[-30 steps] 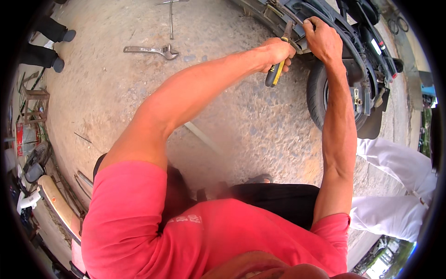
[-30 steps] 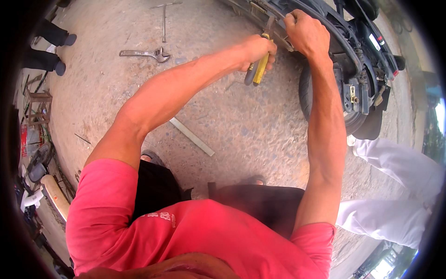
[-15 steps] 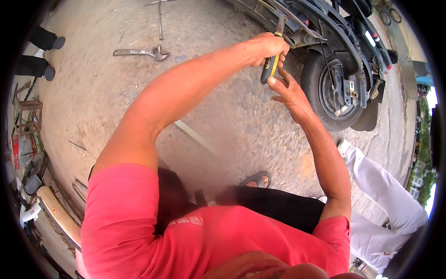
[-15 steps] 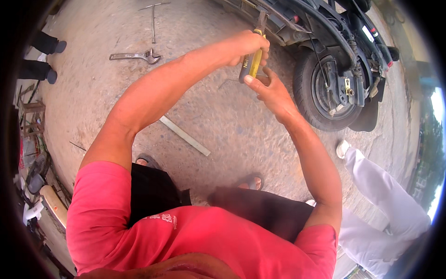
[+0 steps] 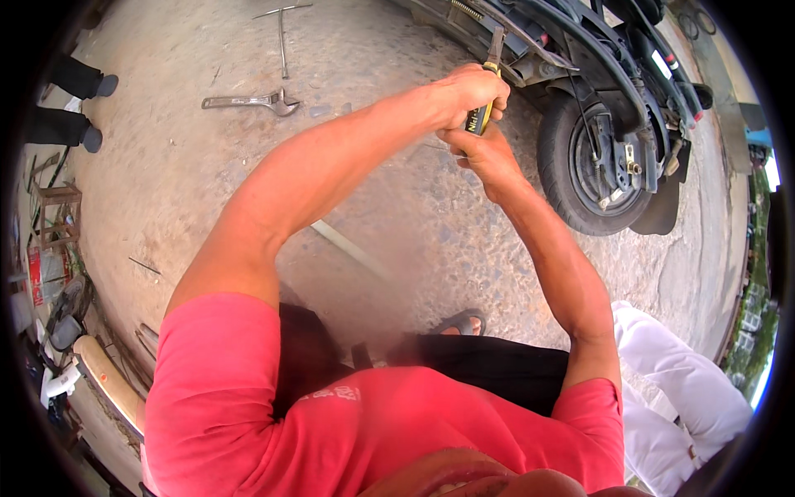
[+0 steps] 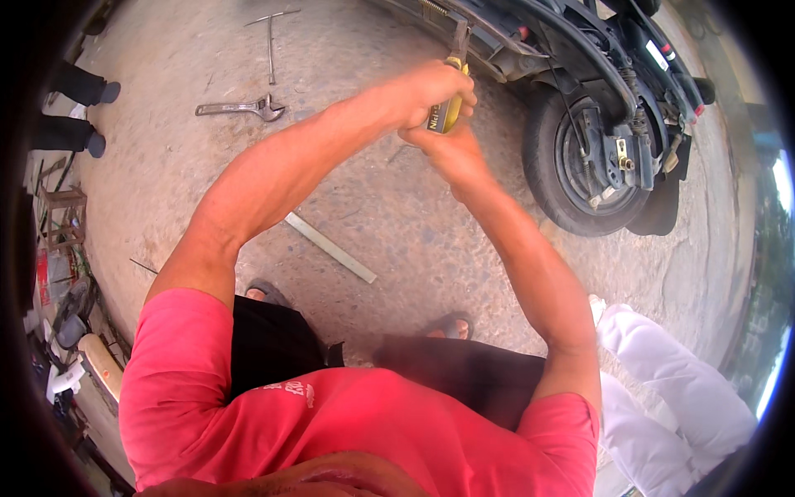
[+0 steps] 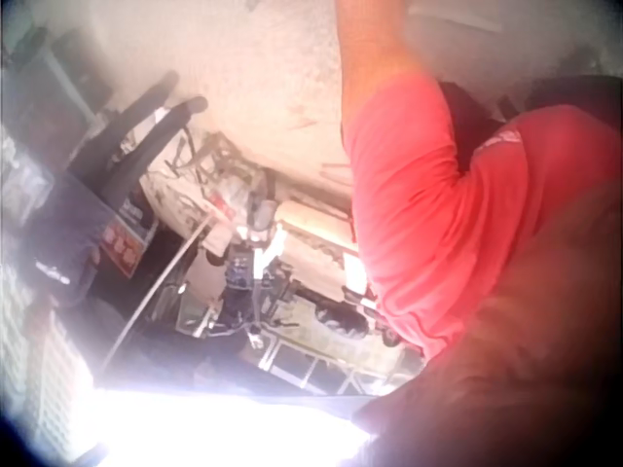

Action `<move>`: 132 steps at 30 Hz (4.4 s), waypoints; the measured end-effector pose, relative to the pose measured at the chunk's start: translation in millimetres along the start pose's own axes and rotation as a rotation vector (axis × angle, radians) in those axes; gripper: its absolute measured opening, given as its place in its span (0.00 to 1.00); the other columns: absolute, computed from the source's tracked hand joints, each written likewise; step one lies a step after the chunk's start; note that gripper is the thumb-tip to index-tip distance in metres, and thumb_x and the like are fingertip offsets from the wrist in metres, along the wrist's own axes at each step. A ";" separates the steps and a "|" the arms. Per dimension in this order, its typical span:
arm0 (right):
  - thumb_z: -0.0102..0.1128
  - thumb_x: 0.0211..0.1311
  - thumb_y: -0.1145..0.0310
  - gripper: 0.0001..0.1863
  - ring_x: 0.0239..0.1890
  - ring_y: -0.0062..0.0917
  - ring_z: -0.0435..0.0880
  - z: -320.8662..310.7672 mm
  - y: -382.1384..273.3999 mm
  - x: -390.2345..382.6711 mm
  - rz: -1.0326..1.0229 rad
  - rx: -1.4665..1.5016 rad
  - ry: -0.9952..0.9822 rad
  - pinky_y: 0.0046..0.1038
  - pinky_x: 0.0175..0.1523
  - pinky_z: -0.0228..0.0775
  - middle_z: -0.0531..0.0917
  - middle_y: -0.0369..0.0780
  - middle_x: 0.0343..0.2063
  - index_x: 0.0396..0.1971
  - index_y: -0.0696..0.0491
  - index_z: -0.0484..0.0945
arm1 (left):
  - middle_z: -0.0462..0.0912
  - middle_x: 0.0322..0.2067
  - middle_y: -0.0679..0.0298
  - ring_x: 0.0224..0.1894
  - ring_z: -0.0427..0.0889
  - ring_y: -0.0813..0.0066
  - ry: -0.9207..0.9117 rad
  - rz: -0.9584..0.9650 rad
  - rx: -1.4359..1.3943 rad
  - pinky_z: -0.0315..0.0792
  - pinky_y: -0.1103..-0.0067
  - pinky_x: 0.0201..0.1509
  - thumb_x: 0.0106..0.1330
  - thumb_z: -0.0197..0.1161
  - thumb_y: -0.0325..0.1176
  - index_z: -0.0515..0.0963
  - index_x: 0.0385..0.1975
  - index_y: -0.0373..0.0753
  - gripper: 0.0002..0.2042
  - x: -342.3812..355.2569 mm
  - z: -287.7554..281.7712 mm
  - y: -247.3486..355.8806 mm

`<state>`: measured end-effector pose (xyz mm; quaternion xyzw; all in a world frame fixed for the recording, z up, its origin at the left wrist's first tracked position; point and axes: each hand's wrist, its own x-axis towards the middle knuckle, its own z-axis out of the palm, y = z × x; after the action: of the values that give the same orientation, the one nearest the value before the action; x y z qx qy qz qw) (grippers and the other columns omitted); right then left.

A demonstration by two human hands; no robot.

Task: The person manipulates wire and mechanical components on a moped, using a hammer to tap a metal piece and pliers to pull or tighten a wire loop.

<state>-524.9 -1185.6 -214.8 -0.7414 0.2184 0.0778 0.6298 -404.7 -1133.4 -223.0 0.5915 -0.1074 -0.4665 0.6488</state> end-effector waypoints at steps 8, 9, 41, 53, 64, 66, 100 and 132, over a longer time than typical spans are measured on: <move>0.65 0.48 0.67 0.17 0.30 0.17 0.72 8.2 21.8 13.8 -0.075 0.019 0.209 0.26 0.34 0.63 0.75 0.33 0.29 0.38 0.57 0.73 | 0.81 0.32 0.54 0.35 0.81 0.64 -0.039 0.079 -0.089 0.75 0.65 0.40 0.64 0.59 0.33 0.77 0.35 0.31 0.10 11.1 -0.6 -12.3; 0.65 0.48 0.68 0.17 0.30 0.17 0.72 11.0 20.5 13.5 -0.053 0.014 0.223 0.25 0.34 0.62 0.76 0.33 0.29 0.38 0.57 0.73 | 0.80 0.31 0.54 0.34 0.81 0.64 -0.044 0.091 -0.102 0.75 0.66 0.39 0.64 0.59 0.33 0.76 0.34 0.31 0.10 9.9 -2.2 -12.3; 0.61 0.51 0.70 0.09 0.18 0.15 0.67 35.9 30.8 27.2 -0.018 0.031 0.355 0.25 0.20 0.57 0.71 0.29 0.21 0.31 0.54 0.72 | 0.80 0.24 0.60 0.23 0.80 0.71 0.094 0.049 0.086 0.75 0.72 0.28 0.58 0.62 0.31 0.76 0.24 0.32 0.08 -1.9 -9.7 1.3; 0.66 0.54 0.62 0.15 0.24 0.17 0.71 25.9 19.6 17.5 0.063 -0.074 0.182 0.25 0.26 0.63 0.72 0.32 0.25 0.34 0.52 0.71 | 0.82 0.35 0.55 0.32 0.83 0.66 -0.007 -0.013 0.112 0.79 0.67 0.36 0.64 0.63 0.36 0.78 0.38 0.30 0.14 -0.9 -18.0 3.8; 0.65 0.58 0.64 0.17 0.41 0.22 0.77 62.0 39.3 31.1 0.088 0.306 -0.131 0.32 0.45 0.72 0.78 0.35 0.37 0.44 0.55 0.74 | 0.79 0.46 0.55 0.49 0.76 0.64 -0.207 -0.153 0.452 0.69 0.66 0.53 0.67 0.63 0.49 0.78 0.46 0.35 0.21 -50.9 -87.0 -44.4; 0.64 0.58 0.66 0.16 0.38 0.21 0.74 68.3 42.3 29.0 0.127 0.297 0.010 0.30 0.42 0.68 0.77 0.34 0.35 0.44 0.55 0.75 | 0.77 0.53 0.49 0.57 0.75 0.58 -0.221 -0.123 0.489 0.69 0.65 0.58 0.67 0.62 0.55 0.76 0.54 0.34 0.29 -59.7 -93.6 -50.0; 0.61 0.53 0.65 0.14 0.37 0.21 0.73 85.5 69.2 24.0 0.172 -0.126 -0.804 0.28 0.43 0.66 0.76 0.35 0.33 0.39 0.53 0.73 | 0.75 0.59 0.51 0.61 0.74 0.50 0.672 -0.077 1.335 0.69 0.60 0.64 0.65 0.63 0.51 0.71 0.64 0.46 0.29 -42.1 -324.9 -97.3; 0.52 0.60 0.60 0.37 0.58 0.44 0.77 76.7 72.9 80.5 0.502 0.779 -0.460 0.45 0.61 0.72 0.71 0.53 0.61 0.69 0.58 0.58 | 0.78 0.41 0.61 0.35 0.77 0.75 -0.403 -0.246 -0.134 0.76 0.73 0.44 0.63 0.69 0.37 0.76 0.44 0.33 0.16 -112.1 -178.2 -108.7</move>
<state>-471.6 -1137.7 -326.7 -0.3403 0.2582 0.3004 0.8528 -394.2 -917.8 -320.4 0.4507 -0.1308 -0.6568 0.5903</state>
